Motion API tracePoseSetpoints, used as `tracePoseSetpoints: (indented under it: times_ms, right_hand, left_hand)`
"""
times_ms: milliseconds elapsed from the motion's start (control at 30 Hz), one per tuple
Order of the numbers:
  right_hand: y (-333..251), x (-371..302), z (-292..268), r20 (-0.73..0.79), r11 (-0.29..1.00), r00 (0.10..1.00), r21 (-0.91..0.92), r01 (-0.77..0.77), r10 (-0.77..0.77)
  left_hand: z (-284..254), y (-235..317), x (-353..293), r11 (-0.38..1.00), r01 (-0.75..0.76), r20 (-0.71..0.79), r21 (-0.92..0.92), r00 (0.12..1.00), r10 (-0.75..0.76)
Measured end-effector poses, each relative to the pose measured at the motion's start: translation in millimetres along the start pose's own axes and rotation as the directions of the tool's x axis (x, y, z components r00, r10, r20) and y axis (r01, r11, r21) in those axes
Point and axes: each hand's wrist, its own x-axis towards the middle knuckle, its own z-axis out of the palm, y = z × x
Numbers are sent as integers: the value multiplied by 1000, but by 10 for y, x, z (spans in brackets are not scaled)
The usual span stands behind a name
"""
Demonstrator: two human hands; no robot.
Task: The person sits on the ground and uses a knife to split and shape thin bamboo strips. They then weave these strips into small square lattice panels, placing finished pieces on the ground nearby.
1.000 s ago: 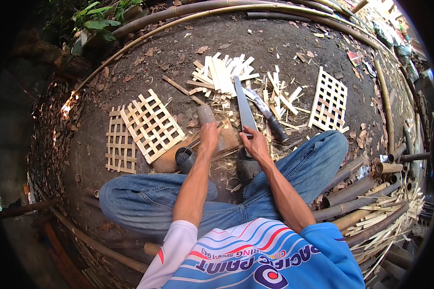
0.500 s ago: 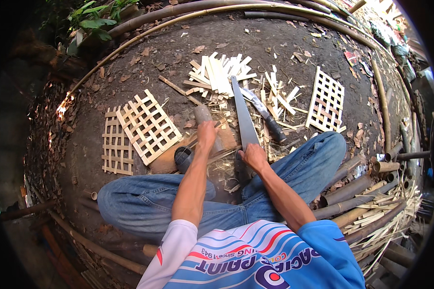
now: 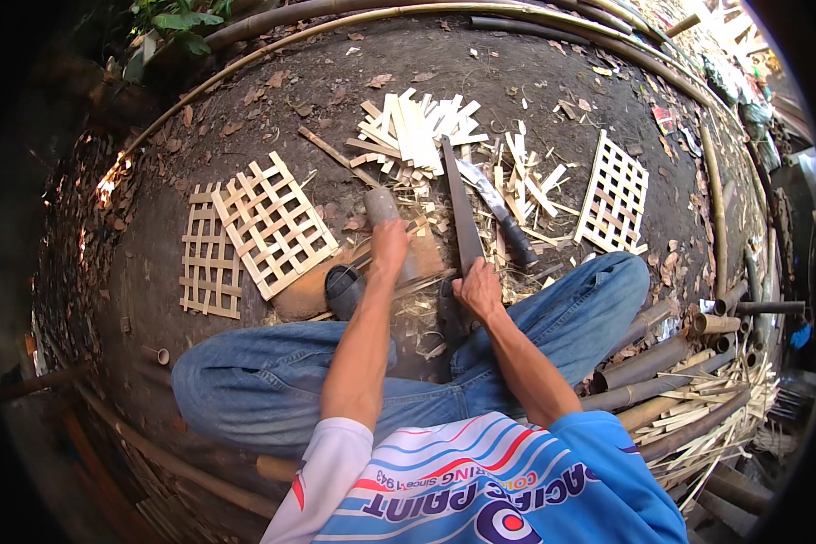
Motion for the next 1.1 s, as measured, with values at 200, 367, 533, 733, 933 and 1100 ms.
tracePoseSetpoints:
  times_ms: [200, 367, 533, 733, 933, 1100]
  right_hand:
    - [241, 68, -99, -156, 999, 987, 52, -15, 22]
    - [315, 128, -362, -147, 964, 985, 260, -49, 90]
    - [-197, -338, -1343, -100, 957, 990, 281, -69, 101]
    - [-159, -635, -1085, -380, 849, 900, 382, 365, -215]
    - [-250, -792, -793, -388, 789, 887, 448, 420, -251]
    - [-345, -875, -825, -321, 812, 917, 452, 370, -239]
  left_hand:
    - [-14, -22, 1, 1000, 20, -19, 11, 1000, -20]
    - [-14, 0, 34, 995, 104, 37, -6, 994, -103]
    - [-112, 94, -59, 998, 61, 1, 29, 998, -61]
    - [-63, 56, -2, 995, 92, 16, -38, 996, -92]
    - [-57, 69, -12, 994, 90, 12, -69, 996, -89]
    - [-28, 76, -22, 993, 108, -18, -52, 994, -109]
